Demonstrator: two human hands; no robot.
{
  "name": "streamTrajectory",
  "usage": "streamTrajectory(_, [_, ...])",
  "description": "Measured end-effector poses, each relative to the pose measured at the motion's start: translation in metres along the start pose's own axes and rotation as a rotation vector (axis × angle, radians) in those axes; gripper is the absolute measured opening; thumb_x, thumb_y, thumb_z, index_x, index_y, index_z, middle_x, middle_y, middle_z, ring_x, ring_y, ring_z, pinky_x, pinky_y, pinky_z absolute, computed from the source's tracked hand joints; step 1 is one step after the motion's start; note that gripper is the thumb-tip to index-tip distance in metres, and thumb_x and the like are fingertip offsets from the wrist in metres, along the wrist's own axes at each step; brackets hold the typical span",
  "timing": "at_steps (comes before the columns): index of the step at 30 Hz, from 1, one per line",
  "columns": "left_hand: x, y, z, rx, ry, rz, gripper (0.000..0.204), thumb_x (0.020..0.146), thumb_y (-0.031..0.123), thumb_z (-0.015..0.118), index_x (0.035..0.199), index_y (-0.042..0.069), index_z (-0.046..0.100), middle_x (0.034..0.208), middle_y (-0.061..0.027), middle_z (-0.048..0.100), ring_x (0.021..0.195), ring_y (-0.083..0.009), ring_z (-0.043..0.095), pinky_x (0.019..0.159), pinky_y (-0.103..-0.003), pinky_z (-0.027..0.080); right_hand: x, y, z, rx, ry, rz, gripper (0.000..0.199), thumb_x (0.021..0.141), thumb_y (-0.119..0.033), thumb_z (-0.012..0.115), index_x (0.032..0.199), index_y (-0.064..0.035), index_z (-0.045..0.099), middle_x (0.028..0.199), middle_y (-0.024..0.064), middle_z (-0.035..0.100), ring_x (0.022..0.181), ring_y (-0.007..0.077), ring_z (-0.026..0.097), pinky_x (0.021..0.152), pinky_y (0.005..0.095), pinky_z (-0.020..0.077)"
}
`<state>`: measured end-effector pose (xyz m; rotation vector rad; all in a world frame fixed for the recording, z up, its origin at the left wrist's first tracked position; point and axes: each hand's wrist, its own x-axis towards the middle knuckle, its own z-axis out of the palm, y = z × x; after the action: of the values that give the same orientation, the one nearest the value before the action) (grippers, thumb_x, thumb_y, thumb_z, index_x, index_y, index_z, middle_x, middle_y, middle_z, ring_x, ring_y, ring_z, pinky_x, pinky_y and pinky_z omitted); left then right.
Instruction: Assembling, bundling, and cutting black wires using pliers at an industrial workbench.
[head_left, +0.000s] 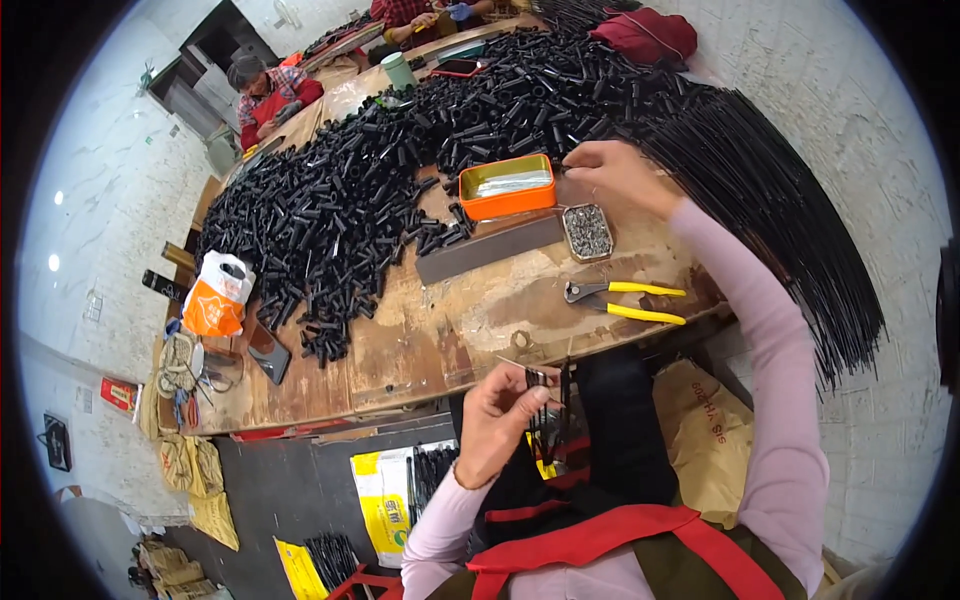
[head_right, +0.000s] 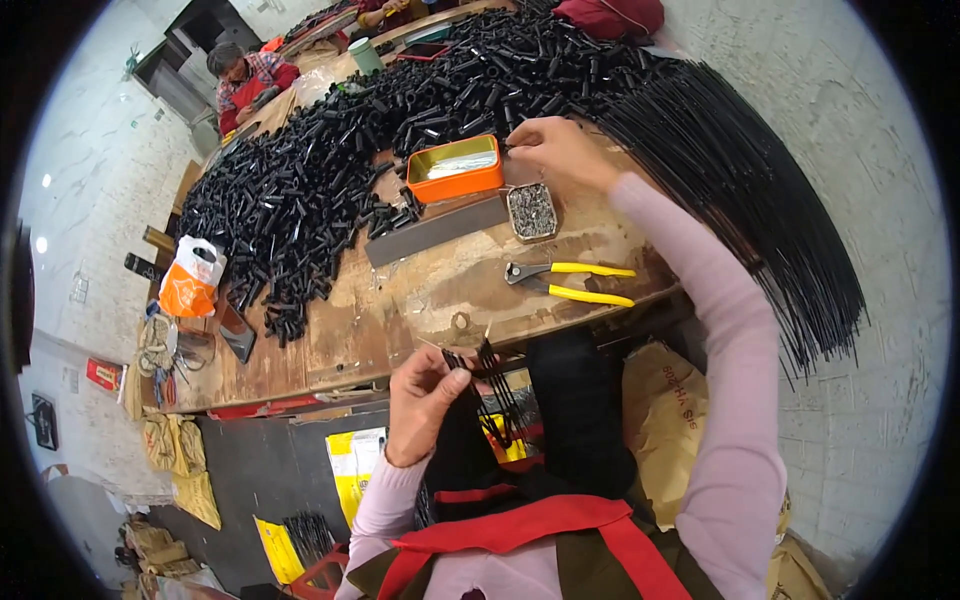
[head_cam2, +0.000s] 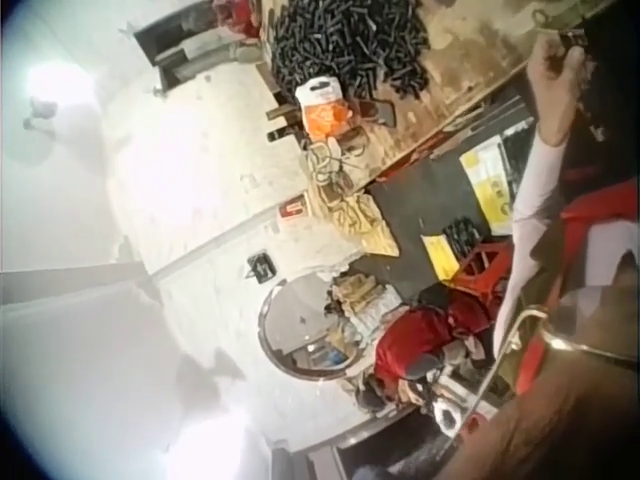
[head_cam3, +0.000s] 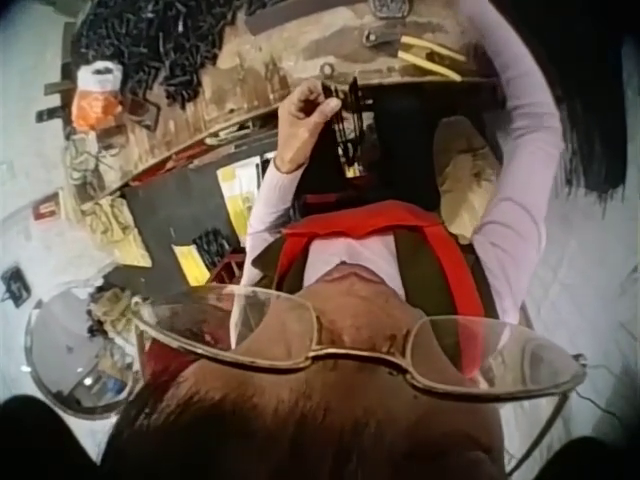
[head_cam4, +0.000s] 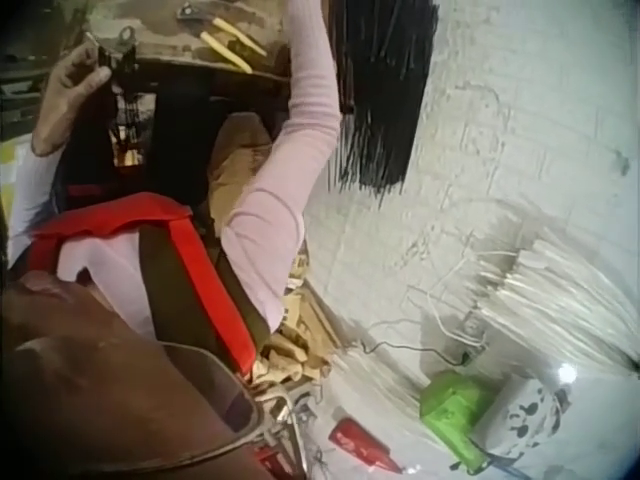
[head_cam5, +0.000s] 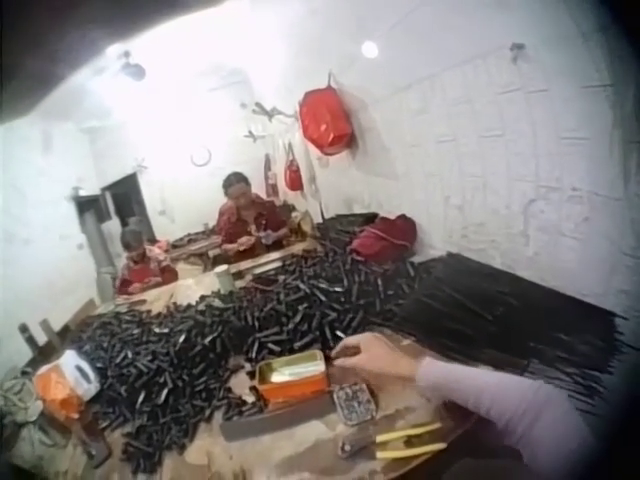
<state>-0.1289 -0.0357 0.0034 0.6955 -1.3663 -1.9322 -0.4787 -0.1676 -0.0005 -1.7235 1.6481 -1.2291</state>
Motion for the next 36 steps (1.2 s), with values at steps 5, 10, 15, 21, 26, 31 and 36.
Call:
streamTrajectory(5, [0.006, -0.004, 0.006, 0.083, -0.073, -0.083, 0.017, 0.093, 0.003, 0.061, 0.109, -0.002, 0.058, 0.103, -0.0076, 0.064, 0.088, -0.0155, 0.064, 0.079, -0.030, 0.054, -0.098, -0.109, -0.011, 0.412, -0.339, 0.195, 0.027, 0.086, -0.009, 0.070, 0.111, 0.0001, 0.066, 0.107, 0.0068, 0.068, 0.102, 0.0137, 0.063, 0.093, 0.0283, 0.0479])
streamTrajectory(10, [-0.008, 0.024, 0.031, -0.003, -0.314, -0.002, 0.035, 0.095, 0.009, 0.062, 0.127, -0.001, 0.056, 0.112, -0.0061, 0.064, 0.102, -0.0138, 0.061, 0.083, -0.029, 0.054, -0.157, -0.164, -0.013, 0.416, -0.479, 0.148, 0.024, 0.082, -0.004, 0.072, 0.105, -0.0005, 0.063, 0.109, 0.0074, 0.067, 0.103, 0.0129, 0.062, 0.094, 0.0286, 0.0473])
streamTrajectory(15, [-0.033, 0.029, 0.038, -0.013, -0.335, 0.044, 0.034, 0.095, 0.009, 0.062, 0.127, -0.002, 0.057, 0.110, -0.0066, 0.066, 0.100, -0.0135, 0.062, 0.082, -0.030, 0.054, -0.190, -0.184, -0.011, 0.473, -0.503, 0.077, 0.023, 0.085, -0.003, 0.071, 0.106, 0.0011, 0.064, 0.102, 0.0046, 0.067, 0.097, 0.0115, 0.063, 0.088, 0.0258, 0.0501])
streamTrajectory(21, [-0.053, 0.027, 0.041, 0.002, -0.340, 0.087, 0.030, 0.096, 0.011, 0.062, 0.122, -0.002, 0.060, 0.109, -0.0064, 0.067, 0.097, -0.0122, 0.062, 0.081, -0.029, 0.054, -0.211, -0.199, -0.009, 0.481, -0.474, 0.028, 0.011, 0.085, 0.003, 0.067, 0.096, 0.0006, 0.065, 0.104, 0.0125, 0.070, 0.098, 0.0157, 0.066, 0.092, 0.0293, 0.0498])
streamTrajectory(26, [-0.061, 0.032, 0.045, 0.024, -0.337, 0.105, 0.029, 0.096, 0.011, 0.062, 0.122, -0.001, 0.061, 0.109, -0.0060, 0.067, 0.094, -0.0108, 0.062, 0.081, -0.028, 0.054, -0.219, -0.210, -0.009, 0.482, -0.435, 0.039, 0.009, 0.087, 0.002, 0.065, 0.096, 0.0006, 0.064, 0.103, 0.0123, 0.071, 0.099, 0.0161, 0.067, 0.092, 0.0295, 0.0510])
streamTrajectory(31, [-0.062, 0.033, 0.051, 0.043, -0.329, 0.111, 0.030, 0.095, 0.011, 0.062, 0.123, -0.002, 0.060, 0.107, -0.0055, 0.068, 0.089, -0.0102, 0.062, 0.080, -0.026, 0.053, -0.222, -0.212, -0.005, 0.417, -0.365, 0.128, 0.007, 0.089, 0.001, 0.064, 0.095, 0.0000, 0.064, 0.098, 0.0094, 0.070, 0.094, 0.0141, 0.067, 0.088, 0.0276, 0.0517])
streamTrajectory(36, [-0.061, 0.031, 0.052, -0.023, -0.267, 0.072, 0.031, 0.094, 0.012, 0.064, 0.122, -0.002, 0.061, 0.105, -0.0060, 0.068, 0.086, -0.0110, 0.062, 0.080, -0.027, 0.053, -0.220, -0.212, 0.003, 0.415, -0.320, 0.094, 0.010, 0.091, -0.009, 0.065, 0.097, -0.0010, 0.064, 0.091, 0.0013, 0.064, 0.084, 0.0082, 0.061, 0.080, 0.0240, 0.0488])
